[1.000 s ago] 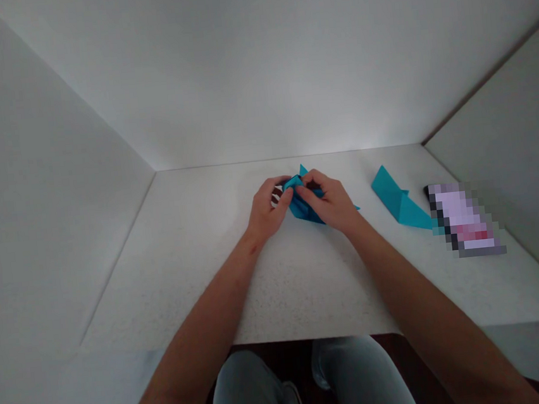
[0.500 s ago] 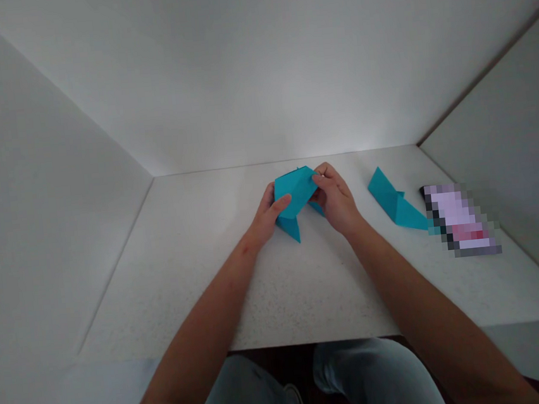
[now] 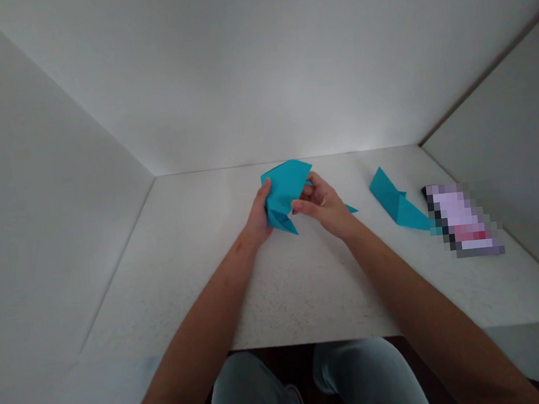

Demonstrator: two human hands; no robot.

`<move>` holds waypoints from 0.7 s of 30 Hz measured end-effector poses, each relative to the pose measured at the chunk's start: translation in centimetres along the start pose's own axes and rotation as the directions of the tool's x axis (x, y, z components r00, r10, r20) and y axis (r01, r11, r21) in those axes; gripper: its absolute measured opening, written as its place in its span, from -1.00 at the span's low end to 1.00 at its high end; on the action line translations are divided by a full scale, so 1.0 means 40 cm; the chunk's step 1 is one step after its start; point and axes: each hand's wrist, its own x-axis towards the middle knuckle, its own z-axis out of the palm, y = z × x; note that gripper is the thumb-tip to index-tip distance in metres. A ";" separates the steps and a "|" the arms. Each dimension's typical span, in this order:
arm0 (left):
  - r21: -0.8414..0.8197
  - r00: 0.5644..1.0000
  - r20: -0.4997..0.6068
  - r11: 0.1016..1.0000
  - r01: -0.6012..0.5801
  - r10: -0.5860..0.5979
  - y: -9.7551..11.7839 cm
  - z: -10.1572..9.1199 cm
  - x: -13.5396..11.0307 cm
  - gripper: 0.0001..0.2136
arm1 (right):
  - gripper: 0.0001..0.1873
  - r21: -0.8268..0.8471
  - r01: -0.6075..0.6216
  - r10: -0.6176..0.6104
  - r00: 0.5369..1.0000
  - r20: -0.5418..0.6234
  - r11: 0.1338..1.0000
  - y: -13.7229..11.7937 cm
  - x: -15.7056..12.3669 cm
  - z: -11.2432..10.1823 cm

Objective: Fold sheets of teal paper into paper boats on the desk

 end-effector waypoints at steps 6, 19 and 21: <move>-0.041 1.000 -0.022 0.999 0.017 -0.018 0.007 0.005 0.003 -0.37 | -0.53 -0.341 0.017 0.017 0.995 0.099 0.940 0.026 -0.007 -0.005; 0.025 0.992 -0.089 0.996 -0.085 0.087 -0.014 -0.021 0.017 -0.37 | -0.50 -0.541 0.104 -0.271 0.932 -0.239 0.834 -0.005 -0.018 -0.033; 0.025 0.987 -0.097 0.992 -0.126 0.128 -0.012 -0.025 0.015 -0.33 | -0.48 -0.479 0.100 -0.239 0.942 -0.238 0.872 -0.008 -0.017 -0.029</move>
